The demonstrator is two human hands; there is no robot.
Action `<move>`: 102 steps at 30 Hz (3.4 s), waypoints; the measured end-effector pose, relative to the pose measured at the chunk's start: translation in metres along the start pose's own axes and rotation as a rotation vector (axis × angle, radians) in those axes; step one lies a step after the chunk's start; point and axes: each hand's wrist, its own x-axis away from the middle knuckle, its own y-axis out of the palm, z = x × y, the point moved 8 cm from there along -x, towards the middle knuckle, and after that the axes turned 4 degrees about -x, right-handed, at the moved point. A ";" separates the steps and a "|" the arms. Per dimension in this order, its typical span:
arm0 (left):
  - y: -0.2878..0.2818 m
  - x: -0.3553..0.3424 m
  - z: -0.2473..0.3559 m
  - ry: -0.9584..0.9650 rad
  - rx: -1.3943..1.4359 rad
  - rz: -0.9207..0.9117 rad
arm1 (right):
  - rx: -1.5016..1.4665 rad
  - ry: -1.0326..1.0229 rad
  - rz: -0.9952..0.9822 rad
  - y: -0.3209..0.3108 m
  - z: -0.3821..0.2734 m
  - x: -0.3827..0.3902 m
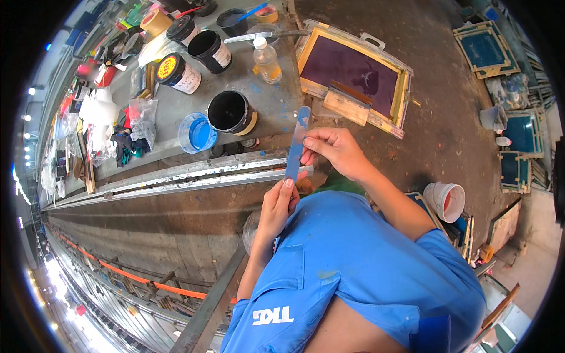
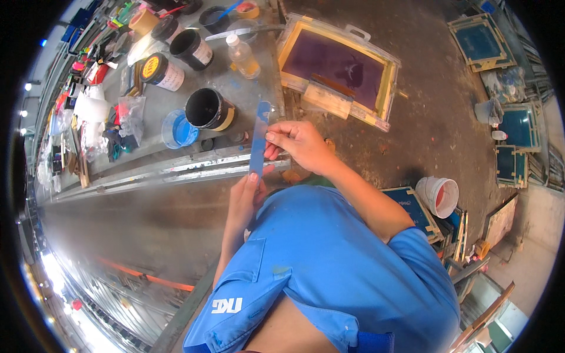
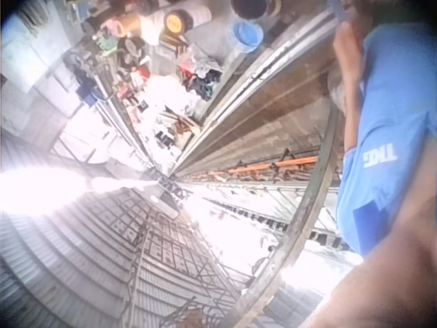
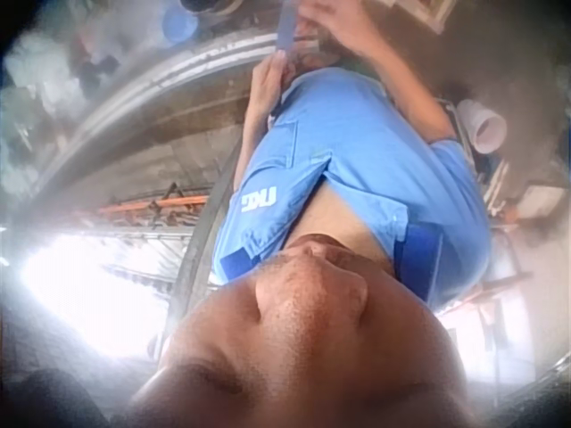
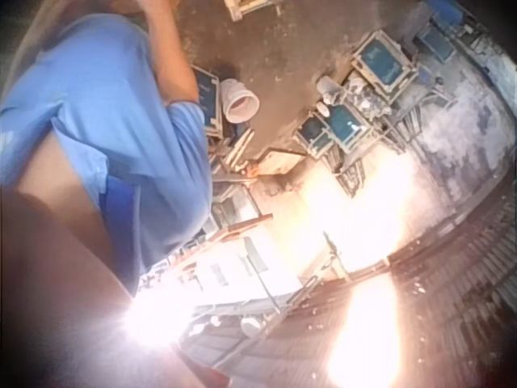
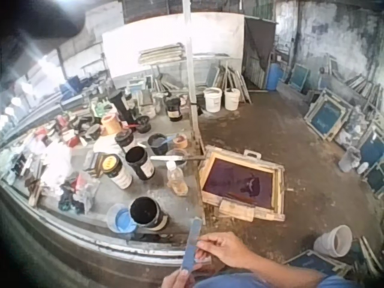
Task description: The person applies blue ink to a mesh screen and uses a squeegee to pull the ink across the mesh. They position the screen over a garment on a conveyor belt and transfer the design onto the fabric.
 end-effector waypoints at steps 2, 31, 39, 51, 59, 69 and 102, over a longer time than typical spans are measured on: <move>-0.002 -0.001 -0.006 0.007 0.006 0.030 | -0.209 0.037 0.079 0.002 0.009 0.003; -0.009 0.002 -0.002 0.079 0.030 0.073 | 0.424 0.119 0.164 -0.049 0.031 0.022; -0.013 -0.005 0.004 0.247 -0.114 0.166 | 0.712 -0.347 0.239 -0.048 0.013 0.030; 0.001 -0.001 0.034 0.395 -0.456 0.272 | 0.035 -0.025 0.317 -0.021 0.009 0.028; 0.008 -0.012 0.010 0.018 0.277 -0.109 | -0.402 0.061 0.089 0.021 0.021 0.009; 0.006 -0.022 -0.002 0.082 0.226 -0.014 | -0.386 0.089 0.172 0.037 0.033 0.007; 0.015 -0.011 0.012 0.131 0.155 0.002 | -0.480 0.155 0.061 0.035 0.030 0.011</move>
